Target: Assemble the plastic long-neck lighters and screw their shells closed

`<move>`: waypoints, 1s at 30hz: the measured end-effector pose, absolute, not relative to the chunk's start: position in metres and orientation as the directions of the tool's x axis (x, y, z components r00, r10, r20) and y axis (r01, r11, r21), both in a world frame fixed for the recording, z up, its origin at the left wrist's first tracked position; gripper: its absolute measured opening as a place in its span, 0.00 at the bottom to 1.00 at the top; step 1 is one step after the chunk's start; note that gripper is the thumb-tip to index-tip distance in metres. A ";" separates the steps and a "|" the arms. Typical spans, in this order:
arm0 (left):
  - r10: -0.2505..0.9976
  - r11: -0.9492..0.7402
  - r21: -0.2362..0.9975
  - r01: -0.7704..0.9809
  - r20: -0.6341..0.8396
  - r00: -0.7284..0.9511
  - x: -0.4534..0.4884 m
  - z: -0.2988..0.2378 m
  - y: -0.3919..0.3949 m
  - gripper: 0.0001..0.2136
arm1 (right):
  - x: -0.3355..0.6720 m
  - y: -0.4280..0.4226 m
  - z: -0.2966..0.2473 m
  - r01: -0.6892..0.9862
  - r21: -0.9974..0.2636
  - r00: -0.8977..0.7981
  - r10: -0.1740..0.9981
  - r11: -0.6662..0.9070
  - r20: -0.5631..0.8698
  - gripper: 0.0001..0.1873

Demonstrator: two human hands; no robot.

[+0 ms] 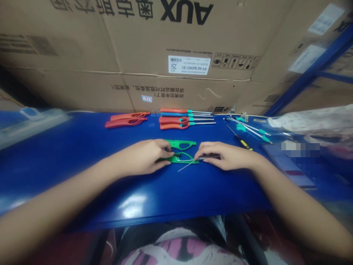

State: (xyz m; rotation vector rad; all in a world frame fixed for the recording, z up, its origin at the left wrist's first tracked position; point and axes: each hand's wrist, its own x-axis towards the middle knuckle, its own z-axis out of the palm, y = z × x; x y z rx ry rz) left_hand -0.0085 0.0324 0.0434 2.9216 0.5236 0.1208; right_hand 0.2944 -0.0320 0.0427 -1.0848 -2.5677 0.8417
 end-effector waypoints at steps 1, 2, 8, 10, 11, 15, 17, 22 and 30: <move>0.339 -0.930 0.165 0.329 0.039 0.940 -0.009 0.045 0.031 0.12 | 0.294 -0.032 0.042 0.587 -0.588 -0.692 0.722 0.557 -0.007 0.15; 0.332 -0.934 0.154 0.323 0.034 0.943 -0.010 0.046 0.031 0.13 | 0.294 -0.032 0.042 0.596 -0.587 -0.678 0.736 0.547 -0.003 0.14; 0.330 -0.935 0.166 0.315 0.075 0.941 -0.010 0.040 0.035 0.13 | 0.293 -0.030 0.041 0.674 -0.568 -0.572 0.820 0.472 0.003 0.07; 0.336 -0.931 0.178 0.317 0.082 0.938 -0.010 0.039 0.036 0.13 | 0.294 -0.030 0.041 0.669 -0.558 -0.583 0.813 0.491 0.016 0.06; 0.340 -0.929 0.182 0.322 0.084 0.936 -0.010 0.039 0.037 0.15 | 0.294 -0.030 0.041 0.662 -0.554 -0.595 0.804 0.505 0.023 0.06; 0.339 -0.928 0.197 0.318 0.085 0.937 -0.010 0.042 0.036 0.19 | 0.295 -0.030 0.041 0.626 -0.553 -0.632 0.773 0.550 0.052 0.07; 0.327 -0.929 0.213 0.304 0.085 0.941 -0.010 0.043 0.035 0.18 | 0.295 -0.030 0.040 0.620 -0.551 -0.635 0.770 0.559 0.067 0.08; 0.291 -0.934 0.243 0.261 0.098 0.952 -0.008 0.040 0.035 0.15 | 0.294 -0.029 0.041 0.621 -0.541 -0.640 0.765 0.567 0.067 0.09; 0.279 -0.944 0.214 0.249 0.120 0.953 -0.009 0.039 0.036 0.15 | 0.292 -0.031 0.041 0.644 -0.516 -0.637 0.770 0.565 0.049 0.09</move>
